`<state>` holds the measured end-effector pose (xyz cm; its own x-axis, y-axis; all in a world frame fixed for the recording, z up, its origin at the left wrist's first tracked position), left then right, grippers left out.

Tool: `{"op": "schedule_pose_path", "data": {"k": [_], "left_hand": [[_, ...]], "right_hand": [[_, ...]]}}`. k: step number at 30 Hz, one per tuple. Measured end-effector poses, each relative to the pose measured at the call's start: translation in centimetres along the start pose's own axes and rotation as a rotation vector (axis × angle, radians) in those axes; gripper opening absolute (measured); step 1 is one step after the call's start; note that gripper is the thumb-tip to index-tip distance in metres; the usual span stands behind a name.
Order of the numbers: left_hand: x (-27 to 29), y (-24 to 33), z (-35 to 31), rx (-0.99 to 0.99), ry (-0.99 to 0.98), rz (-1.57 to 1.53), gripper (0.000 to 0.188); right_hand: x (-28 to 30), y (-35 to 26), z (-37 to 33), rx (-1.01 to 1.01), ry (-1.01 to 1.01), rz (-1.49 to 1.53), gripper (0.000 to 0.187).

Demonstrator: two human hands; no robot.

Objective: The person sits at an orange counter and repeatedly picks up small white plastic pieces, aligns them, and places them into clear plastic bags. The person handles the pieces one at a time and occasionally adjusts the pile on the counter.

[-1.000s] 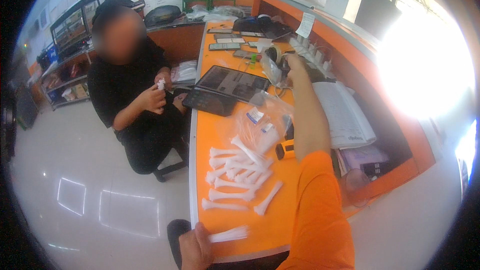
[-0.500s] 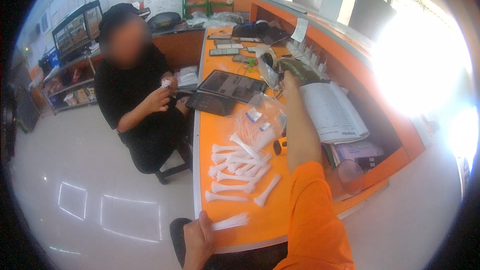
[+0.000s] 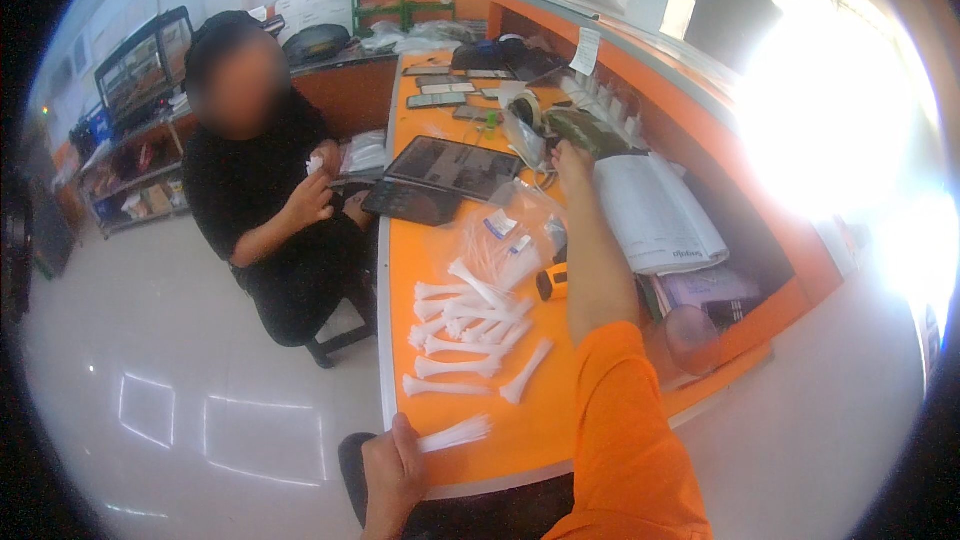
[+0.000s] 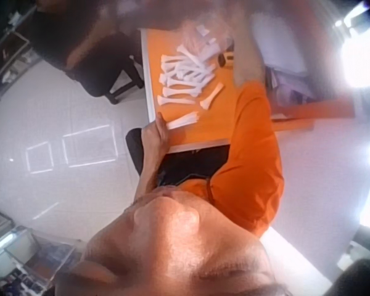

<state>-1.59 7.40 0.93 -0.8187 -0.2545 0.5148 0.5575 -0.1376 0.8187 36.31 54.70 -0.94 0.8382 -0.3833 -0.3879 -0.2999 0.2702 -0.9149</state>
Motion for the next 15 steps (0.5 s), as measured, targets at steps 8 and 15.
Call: {"op": "schedule_pose_path", "data": {"k": [8, 15], "left_hand": [[0.0, -0.3, 0.0, 0.045, 0.001, 0.018, 0.048], [0.0, -0.1, 0.0, 0.039, -0.011, 0.024, 0.049]], "right_hand": [[-0.2, 1.1, 0.3, 0.042, -0.011, -0.142, 0.022], [0.4, 0.3, 1.5, 0.246, 0.057, -0.941, 0.031]]}}
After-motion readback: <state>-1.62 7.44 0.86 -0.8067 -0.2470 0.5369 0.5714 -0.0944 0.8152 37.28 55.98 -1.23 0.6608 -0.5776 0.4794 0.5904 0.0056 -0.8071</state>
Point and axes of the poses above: each hand's wrist, its own z-axis towards the middle knuckle, its own x-axis out of the back of the hand, y = z × x, the point moved 6 cm from there along z, towards the middle knuckle
